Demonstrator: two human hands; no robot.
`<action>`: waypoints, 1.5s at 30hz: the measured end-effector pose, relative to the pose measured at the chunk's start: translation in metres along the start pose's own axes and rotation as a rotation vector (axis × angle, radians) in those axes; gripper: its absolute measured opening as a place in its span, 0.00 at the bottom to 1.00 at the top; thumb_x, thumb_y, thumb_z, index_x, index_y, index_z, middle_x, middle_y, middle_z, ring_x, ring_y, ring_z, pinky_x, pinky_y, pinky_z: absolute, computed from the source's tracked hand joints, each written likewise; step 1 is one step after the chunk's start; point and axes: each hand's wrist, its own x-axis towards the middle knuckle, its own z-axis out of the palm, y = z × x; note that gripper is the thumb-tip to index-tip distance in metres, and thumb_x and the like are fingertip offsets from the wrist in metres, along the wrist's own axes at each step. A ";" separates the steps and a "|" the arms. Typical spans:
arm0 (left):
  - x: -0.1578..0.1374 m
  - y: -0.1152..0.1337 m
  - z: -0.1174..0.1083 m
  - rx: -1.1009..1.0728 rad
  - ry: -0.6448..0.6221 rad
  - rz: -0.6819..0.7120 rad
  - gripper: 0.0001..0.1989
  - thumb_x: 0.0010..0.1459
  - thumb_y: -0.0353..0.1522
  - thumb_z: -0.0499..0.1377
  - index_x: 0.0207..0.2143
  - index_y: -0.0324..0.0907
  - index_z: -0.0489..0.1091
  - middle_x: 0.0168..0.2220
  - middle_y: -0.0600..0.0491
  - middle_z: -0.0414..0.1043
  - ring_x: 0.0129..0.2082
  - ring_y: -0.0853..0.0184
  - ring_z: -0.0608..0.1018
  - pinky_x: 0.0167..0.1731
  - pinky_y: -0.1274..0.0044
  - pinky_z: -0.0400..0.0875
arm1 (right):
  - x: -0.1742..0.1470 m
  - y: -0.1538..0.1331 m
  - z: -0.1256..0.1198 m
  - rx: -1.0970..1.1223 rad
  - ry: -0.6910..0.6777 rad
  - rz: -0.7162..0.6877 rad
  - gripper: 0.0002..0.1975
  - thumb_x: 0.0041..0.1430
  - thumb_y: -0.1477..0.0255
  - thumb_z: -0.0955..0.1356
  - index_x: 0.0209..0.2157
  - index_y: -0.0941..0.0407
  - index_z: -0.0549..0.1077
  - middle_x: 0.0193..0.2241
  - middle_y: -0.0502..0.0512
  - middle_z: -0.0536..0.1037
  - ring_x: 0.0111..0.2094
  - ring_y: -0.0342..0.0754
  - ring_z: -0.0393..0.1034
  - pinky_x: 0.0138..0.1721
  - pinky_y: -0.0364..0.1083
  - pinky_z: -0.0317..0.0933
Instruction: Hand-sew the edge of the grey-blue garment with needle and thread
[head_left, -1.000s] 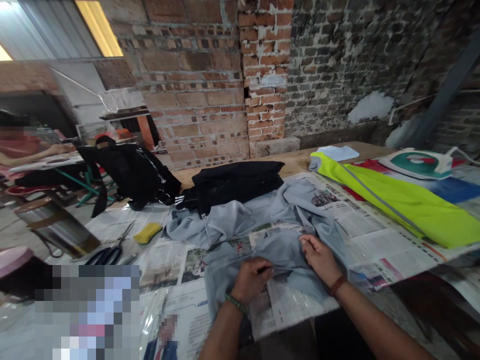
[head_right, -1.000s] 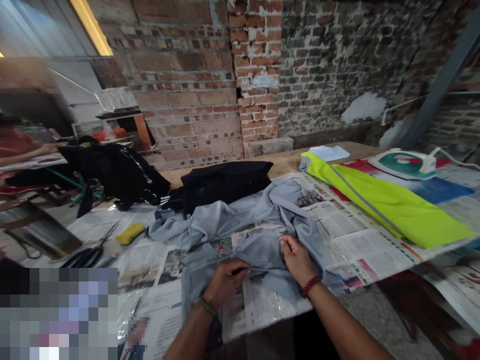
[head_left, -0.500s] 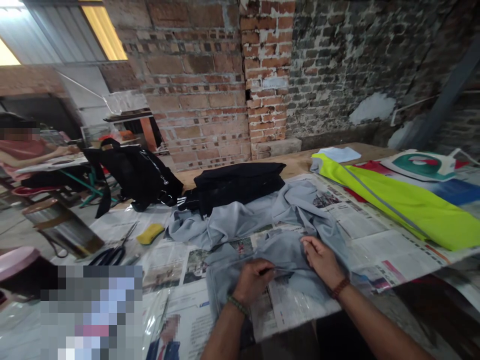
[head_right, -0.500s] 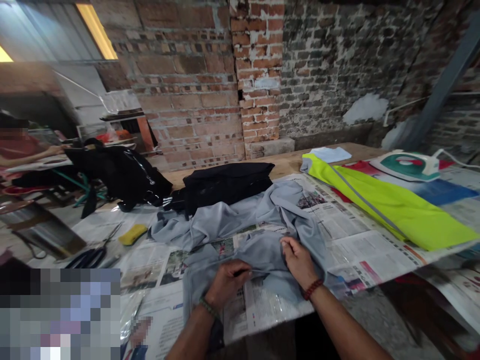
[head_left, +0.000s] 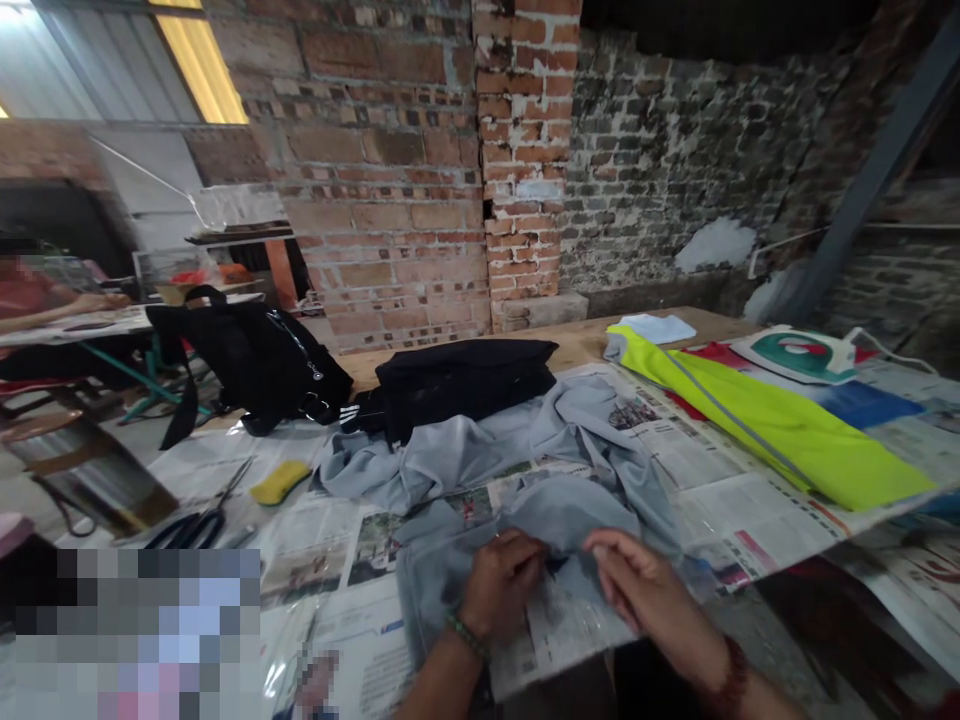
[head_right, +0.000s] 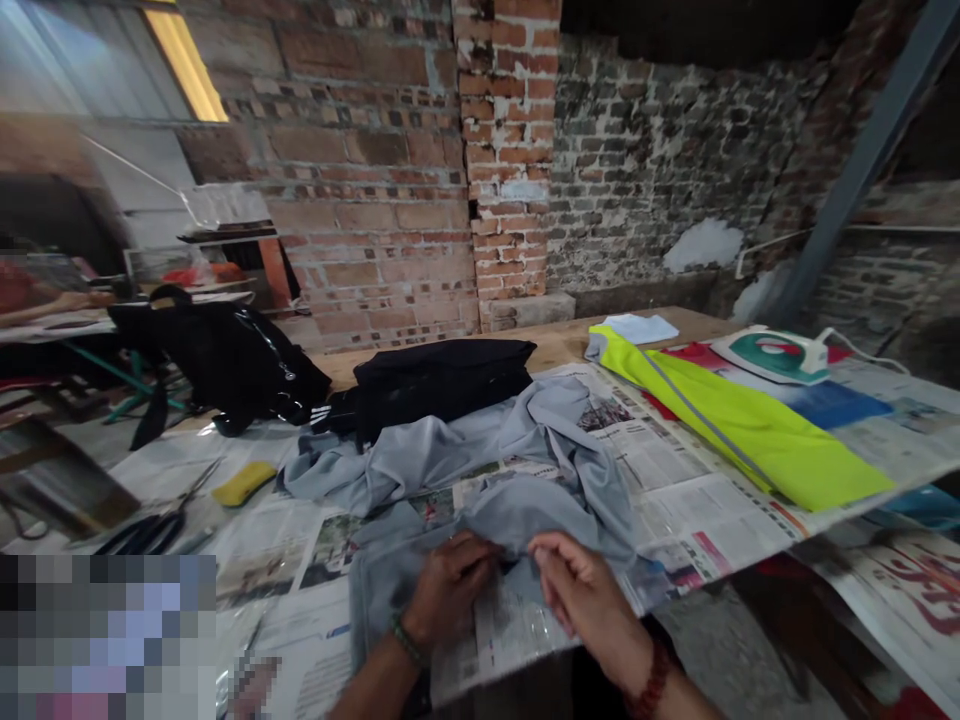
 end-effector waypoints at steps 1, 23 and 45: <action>0.000 0.000 -0.001 -0.015 0.018 0.003 0.09 0.54 0.25 0.53 0.32 0.41 0.74 0.27 0.53 0.70 0.29 0.71 0.73 0.31 0.82 0.66 | -0.006 0.008 0.005 -0.028 -0.052 0.044 0.23 0.51 0.52 0.61 0.36 0.58 0.64 0.15 0.43 0.59 0.11 0.35 0.48 0.12 0.37 0.41; -0.002 0.002 -0.004 -0.068 0.068 0.017 0.08 0.54 0.28 0.54 0.32 0.40 0.74 0.25 0.52 0.70 0.26 0.72 0.73 0.27 0.82 0.66 | 0.005 0.038 0.034 -0.219 0.004 0.007 0.10 0.52 0.65 0.59 0.24 0.57 0.62 0.15 0.46 0.60 0.14 0.37 0.48 0.15 0.38 0.43; -0.002 0.003 -0.002 -0.069 -0.030 -0.109 0.09 0.48 0.26 0.57 0.33 0.40 0.73 0.27 0.53 0.71 0.27 0.72 0.72 0.29 0.81 0.66 | 0.015 0.034 0.050 -0.171 0.094 -0.046 0.08 0.53 0.66 0.58 0.28 0.56 0.59 0.18 0.45 0.62 0.14 0.39 0.55 0.14 0.39 0.52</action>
